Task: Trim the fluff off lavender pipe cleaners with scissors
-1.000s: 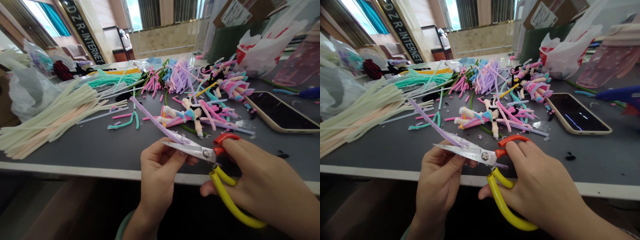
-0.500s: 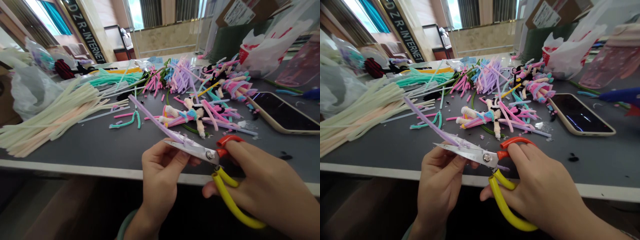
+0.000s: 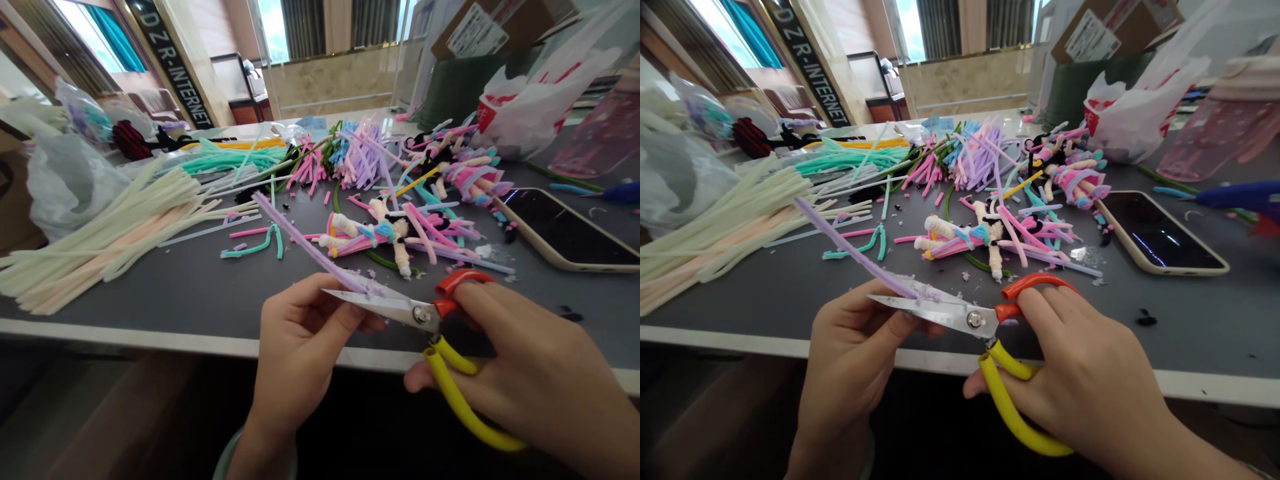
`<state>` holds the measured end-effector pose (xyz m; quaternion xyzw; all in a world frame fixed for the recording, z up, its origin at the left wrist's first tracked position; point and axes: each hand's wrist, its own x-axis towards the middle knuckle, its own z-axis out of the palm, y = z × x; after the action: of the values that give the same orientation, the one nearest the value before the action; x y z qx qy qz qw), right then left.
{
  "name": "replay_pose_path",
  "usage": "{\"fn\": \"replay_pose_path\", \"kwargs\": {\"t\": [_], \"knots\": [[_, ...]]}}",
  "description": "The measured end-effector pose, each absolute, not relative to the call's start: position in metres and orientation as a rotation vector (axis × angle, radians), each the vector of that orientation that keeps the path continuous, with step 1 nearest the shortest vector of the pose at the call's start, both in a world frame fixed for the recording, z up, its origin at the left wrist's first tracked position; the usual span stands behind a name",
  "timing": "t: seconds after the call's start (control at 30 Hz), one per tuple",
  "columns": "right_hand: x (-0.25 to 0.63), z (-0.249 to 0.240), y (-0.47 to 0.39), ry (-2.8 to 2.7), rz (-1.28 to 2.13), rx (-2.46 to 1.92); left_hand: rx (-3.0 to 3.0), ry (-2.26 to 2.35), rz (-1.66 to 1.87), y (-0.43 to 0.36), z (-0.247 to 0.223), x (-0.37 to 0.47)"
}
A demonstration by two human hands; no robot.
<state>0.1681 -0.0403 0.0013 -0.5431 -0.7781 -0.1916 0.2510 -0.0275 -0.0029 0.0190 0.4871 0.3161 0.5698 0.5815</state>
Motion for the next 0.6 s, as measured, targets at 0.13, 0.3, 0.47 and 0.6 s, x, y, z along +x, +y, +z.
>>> {"fn": "replay_pose_path", "kwargs": {"t": [0.13, 0.3, 0.47, 0.6], "knots": [[0.1674, 0.0025, -0.0390, -2.114, -0.525, -1.444, 1.146, 0.756, 1.358, -0.0018, 0.0181, -0.0283], [0.1668, 0.0000, -0.0398, -2.106, -0.529, -1.489, 1.159, 0.775, 1.399, -0.0013, 0.0171, -0.0302], [0.1650, -0.0011, -0.0402, -2.101, -0.541, -1.506, 1.159, 0.768, 1.456, 0.0001, 0.0170, -0.0310], [0.1678, 0.0016, -0.0399, -2.139, -0.569, -1.457, 1.133, 0.726, 1.422, 0.0024, 0.0169, -0.0323]]}}
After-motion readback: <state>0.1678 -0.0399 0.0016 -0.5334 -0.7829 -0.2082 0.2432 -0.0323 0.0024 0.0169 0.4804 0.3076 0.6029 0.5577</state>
